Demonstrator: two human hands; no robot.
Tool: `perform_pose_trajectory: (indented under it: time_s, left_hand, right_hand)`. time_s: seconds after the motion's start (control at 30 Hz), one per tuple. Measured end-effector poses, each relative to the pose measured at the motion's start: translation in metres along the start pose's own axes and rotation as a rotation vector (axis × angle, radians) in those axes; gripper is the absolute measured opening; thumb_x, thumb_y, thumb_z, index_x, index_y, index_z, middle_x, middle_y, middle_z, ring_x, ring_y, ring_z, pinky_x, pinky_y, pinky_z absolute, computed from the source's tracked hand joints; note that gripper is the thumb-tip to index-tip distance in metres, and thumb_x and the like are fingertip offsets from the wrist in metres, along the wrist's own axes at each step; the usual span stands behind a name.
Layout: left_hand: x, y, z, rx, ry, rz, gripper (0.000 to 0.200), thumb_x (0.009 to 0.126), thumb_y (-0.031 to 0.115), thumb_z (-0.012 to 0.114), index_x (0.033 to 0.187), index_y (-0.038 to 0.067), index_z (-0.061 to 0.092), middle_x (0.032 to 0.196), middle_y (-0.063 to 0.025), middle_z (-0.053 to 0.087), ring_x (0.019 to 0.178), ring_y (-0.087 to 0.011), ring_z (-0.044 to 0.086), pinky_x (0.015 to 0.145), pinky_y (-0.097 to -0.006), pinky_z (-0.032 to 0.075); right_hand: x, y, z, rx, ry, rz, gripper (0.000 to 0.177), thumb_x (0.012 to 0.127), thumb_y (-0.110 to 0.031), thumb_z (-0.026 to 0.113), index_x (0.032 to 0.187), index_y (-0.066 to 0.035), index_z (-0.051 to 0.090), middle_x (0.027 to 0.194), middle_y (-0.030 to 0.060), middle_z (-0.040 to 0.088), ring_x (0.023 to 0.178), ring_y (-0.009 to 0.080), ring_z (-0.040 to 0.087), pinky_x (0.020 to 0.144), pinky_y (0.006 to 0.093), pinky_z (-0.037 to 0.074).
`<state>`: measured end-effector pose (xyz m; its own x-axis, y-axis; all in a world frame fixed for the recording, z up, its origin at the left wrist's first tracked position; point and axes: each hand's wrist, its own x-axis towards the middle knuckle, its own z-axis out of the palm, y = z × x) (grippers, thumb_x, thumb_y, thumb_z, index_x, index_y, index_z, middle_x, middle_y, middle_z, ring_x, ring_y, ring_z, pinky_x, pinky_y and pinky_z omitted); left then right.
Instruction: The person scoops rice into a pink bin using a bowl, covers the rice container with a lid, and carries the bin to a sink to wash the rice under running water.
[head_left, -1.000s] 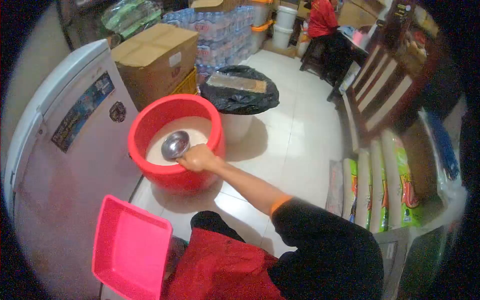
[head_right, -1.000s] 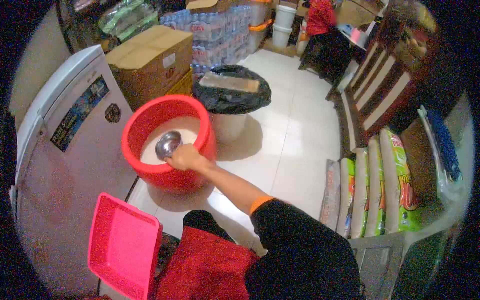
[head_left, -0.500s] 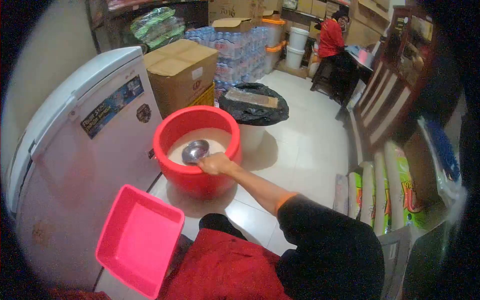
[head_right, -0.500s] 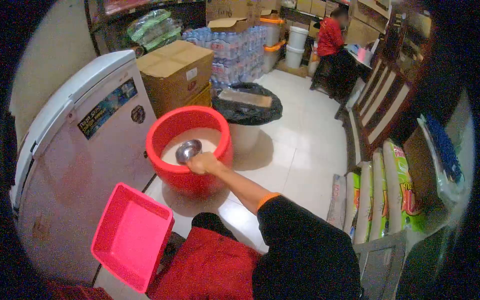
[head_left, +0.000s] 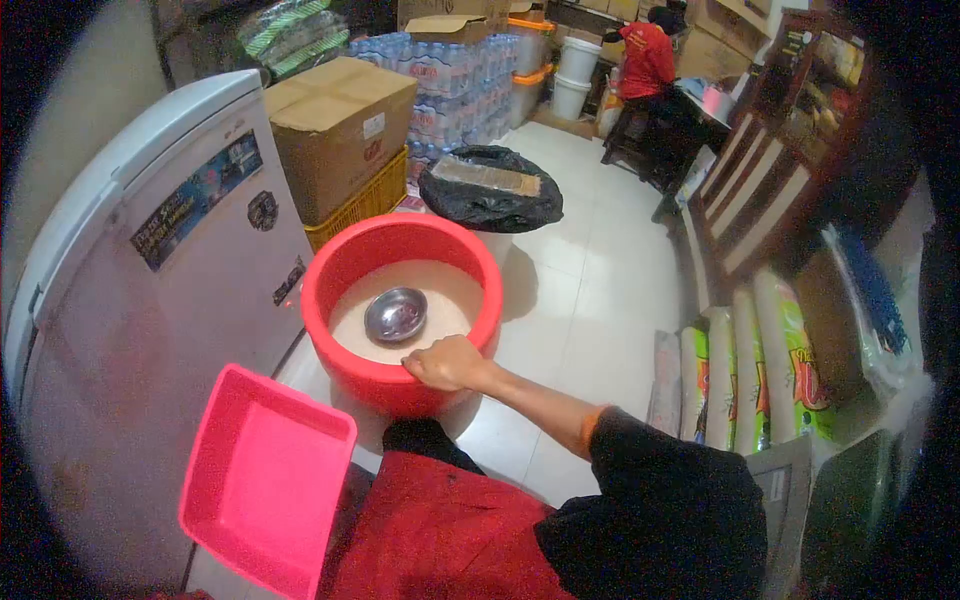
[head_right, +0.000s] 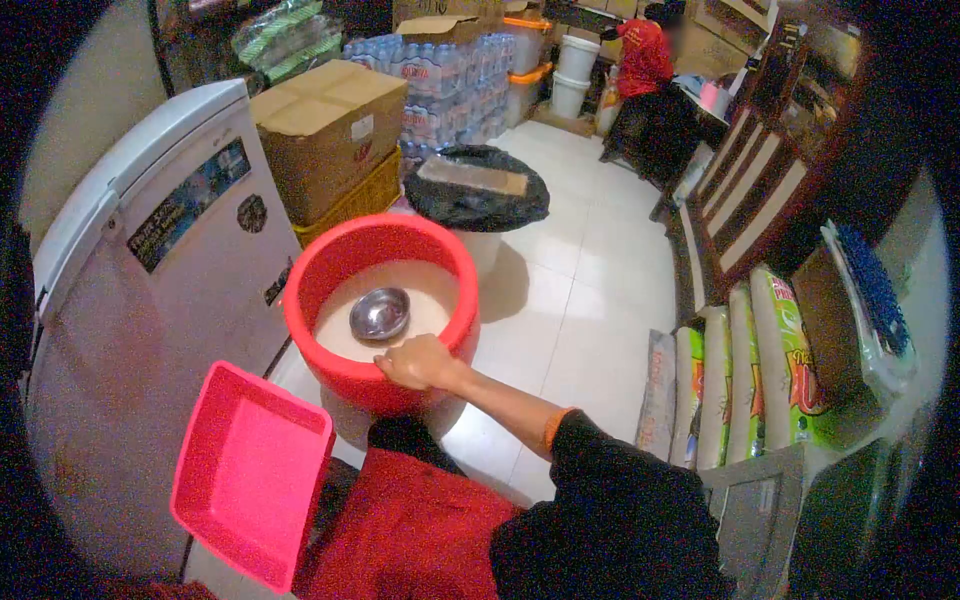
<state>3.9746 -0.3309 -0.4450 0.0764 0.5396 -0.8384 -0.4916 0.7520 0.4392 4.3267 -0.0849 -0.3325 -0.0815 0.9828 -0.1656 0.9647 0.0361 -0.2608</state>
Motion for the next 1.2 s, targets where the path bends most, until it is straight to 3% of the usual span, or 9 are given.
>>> perform_pose_trajectory:
  time_s: [0.3,0.4,0.43,0.77,0.93,0.97,1.0,1.07,1.2]
  left_hand:
    - [-0.019,-0.013,-0.022,-0.047,-0.005,-0.031,0.042,0.090,0.030,0.062,0.127,0.010,0.054,0.121,-0.0070,0.059,0.103,-0.0231,0.059,0.090,-0.0382,0.048]
    - [-0.045,-0.030,-0.037,-0.115,0.020,-0.041,0.043,0.090,0.029,0.062,0.127,0.011,0.053,0.121,-0.0072,0.059,0.104,-0.0234,0.059,0.091,-0.0385,0.048]
    - [-0.055,-0.039,-0.043,-0.144,0.032,-0.044,0.043,0.090,0.029,0.062,0.127,0.011,0.053,0.122,-0.0072,0.059,0.104,-0.0234,0.059,0.092,-0.0386,0.047]
    - [-0.108,-0.074,-0.044,-0.259,0.103,-0.031,0.044,0.089,0.027,0.063,0.129,0.011,0.052,0.124,-0.0079,0.058,0.107,-0.0243,0.058,0.095,-0.0397,0.047]
    - [-0.115,-0.083,-0.035,-0.357,0.141,-0.048,0.044,0.089,0.021,0.064,0.129,0.010,0.052,0.125,-0.0086,0.058,0.110,-0.0248,0.058,0.098,-0.0404,0.046]
    - [-0.104,-0.074,-0.034,-0.390,0.170,-0.092,0.043,0.088,0.016,0.064,0.129,0.008,0.053,0.126,-0.0090,0.058,0.112,-0.0249,0.057,0.099,-0.0407,0.046]
    - [-0.116,-0.064,-0.026,-0.403,0.265,-0.126,0.041,0.089,0.016,0.062,0.127,0.006,0.054,0.125,-0.0091,0.060,0.112,-0.0246,0.057,0.100,-0.0400,0.045]
    - [-0.112,-0.051,-0.010,-0.392,0.286,-0.167,0.038,0.089,0.015,0.060,0.126,0.004,0.055,0.123,-0.0093,0.061,0.112,-0.0243,0.057,0.101,-0.0393,0.045]
    - [-0.088,-0.078,-0.041,-0.495,0.134,-0.189,0.033,0.091,0.014,0.056,0.122,0.004,0.058,0.121,-0.0085,0.062,0.110,-0.0244,0.058,0.100,-0.0389,0.045]
  right_hand:
    - [0.065,0.052,-0.021,0.044,-0.187,0.142,0.058,0.088,-0.057,0.049,0.110,-0.007,0.068,0.089,0.0219,0.069,0.081,0.0347,0.067,0.077,0.0469,0.051]
    - [0.092,0.079,-0.023,0.128,0.093,0.094,0.050,0.070,-0.024,0.074,0.118,-0.012,0.064,0.094,0.0143,0.069,0.068,0.0229,0.066,0.057,0.0376,0.056]
    - [0.097,0.081,-0.022,0.338,0.153,-0.021,0.037,0.078,-0.036,0.070,0.094,-0.002,0.071,0.069,0.0144,0.065,0.055,0.0212,0.060,0.048,0.0370,0.050]
    - [0.209,0.125,0.027,0.037,-0.192,0.240,0.032,0.080,-0.027,0.067,0.099,-0.001,0.069,0.087,0.0149,0.069,0.064,0.0195,0.067,0.055,0.0359,0.054]
    - [0.207,0.121,0.038,-0.098,-0.021,-0.030,0.064,0.058,-0.013,0.082,0.120,-0.011,0.064,0.118,0.0154,0.065,0.106,0.0246,0.061,0.097,0.0378,0.046]
    - [0.214,0.118,0.039,-0.025,0.234,-0.168,0.061,0.057,-0.020,0.084,0.114,-0.010,0.067,0.113,0.0132,0.067,0.101,0.0221,0.064,0.091,0.0362,0.050]
    - [0.244,0.117,0.033,0.519,-0.031,0.448,0.060,0.062,-0.024,0.079,0.113,0.003,0.062,0.095,0.0227,0.068,0.088,0.0329,0.067,0.083,0.0431,0.055]
    - [0.263,0.152,0.030,-0.175,0.135,0.073,0.048,0.065,-0.024,0.076,0.103,0.004,0.064,0.087,0.0227,0.069,0.083,0.0370,0.069,0.069,0.0507,0.055]
    - [0.255,0.171,0.020,-0.386,0.617,0.056,0.033,0.076,-0.028,0.067,0.097,-0.003,0.059,0.091,0.0206,0.065,0.077,0.0392,0.067,0.066,0.0501,0.054]
